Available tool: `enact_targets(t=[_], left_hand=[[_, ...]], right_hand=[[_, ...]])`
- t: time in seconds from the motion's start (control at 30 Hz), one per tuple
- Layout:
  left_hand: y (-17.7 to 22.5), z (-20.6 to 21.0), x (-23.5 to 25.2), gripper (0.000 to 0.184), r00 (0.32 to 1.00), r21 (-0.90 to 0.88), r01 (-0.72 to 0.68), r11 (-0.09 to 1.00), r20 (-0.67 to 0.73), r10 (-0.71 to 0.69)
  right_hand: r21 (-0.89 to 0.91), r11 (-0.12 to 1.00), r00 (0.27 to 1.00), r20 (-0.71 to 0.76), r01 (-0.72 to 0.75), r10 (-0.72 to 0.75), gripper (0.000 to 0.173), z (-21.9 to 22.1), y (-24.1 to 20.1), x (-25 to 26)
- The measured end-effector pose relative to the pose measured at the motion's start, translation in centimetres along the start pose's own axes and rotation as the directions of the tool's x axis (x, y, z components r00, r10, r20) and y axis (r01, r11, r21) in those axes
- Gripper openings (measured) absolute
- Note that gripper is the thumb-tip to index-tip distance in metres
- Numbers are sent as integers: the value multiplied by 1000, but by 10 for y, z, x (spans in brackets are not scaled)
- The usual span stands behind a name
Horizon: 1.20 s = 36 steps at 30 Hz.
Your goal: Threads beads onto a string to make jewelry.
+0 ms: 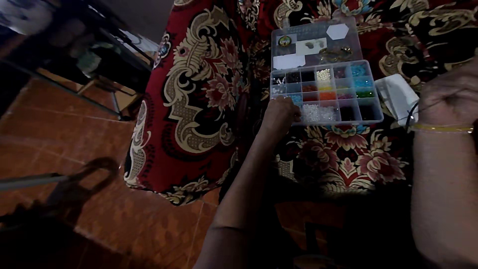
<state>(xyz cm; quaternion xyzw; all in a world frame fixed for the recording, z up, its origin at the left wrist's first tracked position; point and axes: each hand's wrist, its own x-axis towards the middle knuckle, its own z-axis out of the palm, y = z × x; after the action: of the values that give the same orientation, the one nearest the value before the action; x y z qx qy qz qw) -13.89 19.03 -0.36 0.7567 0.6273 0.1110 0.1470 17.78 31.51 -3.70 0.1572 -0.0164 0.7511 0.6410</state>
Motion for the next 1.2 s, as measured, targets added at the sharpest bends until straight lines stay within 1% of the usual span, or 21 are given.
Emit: enact_targets(t=[0.07,0.1,0.17,0.23,0.3,0.33,0.37,0.43,0.5,0.6,0.7,0.83,0.9,1.0,1.07,1.1,1.13,1.2], left_hand=[[4,1,0,11,999,19,40,999,16,-40],[6,1,1,12,997,17,64,998,29,-65],[7,4,1,10,997,18,77,997,16,-77],[5,7,2,13,998,7,62,998,13,-62],[6,6,3,16,997,1,59,998,58,-59],[7,5,3,17,995,7,61,998,73,-62],[8,4,3,17,995,9,66,998,80,-66],[11,2,4,17,992,18,80,997,92,-81],[12,1,5,17,991,22,93,995,90,-94],[11,2,7,16,990,37,102,994,94,-105],[14,2,8,17,986,39,106,994,124,-110],[10,6,5,17,994,-2,76,997,76,-76],[7,6,4,17,997,-28,66,997,48,-64],[4,10,2,18,996,-157,29,987,-82,-43],[7,8,2,19,985,-342,23,939,-150,-79],[10,6,2,20,979,-460,35,887,-162,-122],[15,4,2,21,973,-585,45,810,-157,-167],[23,2,3,20,965,-808,47,588,-115,-235]], right_hand=[[-107,987,991,42,-121,126,17,1,21,-7],[-150,973,982,36,-178,185,14,-1,29,-12],[-238,925,954,-34,-297,298,9,-11,42,-23],[-262,867,906,-97,-423,412,8,-14,60,-33],[-271,797,838,-79,-539,540,11,-18,75,-41],[-309,764,815,-73,-566,574,11,-19,81,-45],[-362,733,802,-76,-575,592,11,-19,87,-49],[-451,680,773,-35,-578,634,10,-22,95,-54],[-494,647,749,-13,-581,663,11,-24,98,-56],[-495,637,736,-7,-591,677,10,-25,100,-57],[-461,653,730,17,-601,684,11,-27,99,-58],[-511,642,748,-3,-571,663,11,-28,100,-60],[-513,632,739,-7,-581,674,12,-28,101,-61],[-537,598,712,-5,-595,703,11,-28,100,-61],[-579,567,713,-34,-585,701,11,-24,103,-63],[-594,556,719,-55,-581,693,10,-21,105,-64],[-612,545,735,-90,-574,673,10,-18,107,-66],[-678,496,781,-192,-543,594,8,-10,114,-71]])
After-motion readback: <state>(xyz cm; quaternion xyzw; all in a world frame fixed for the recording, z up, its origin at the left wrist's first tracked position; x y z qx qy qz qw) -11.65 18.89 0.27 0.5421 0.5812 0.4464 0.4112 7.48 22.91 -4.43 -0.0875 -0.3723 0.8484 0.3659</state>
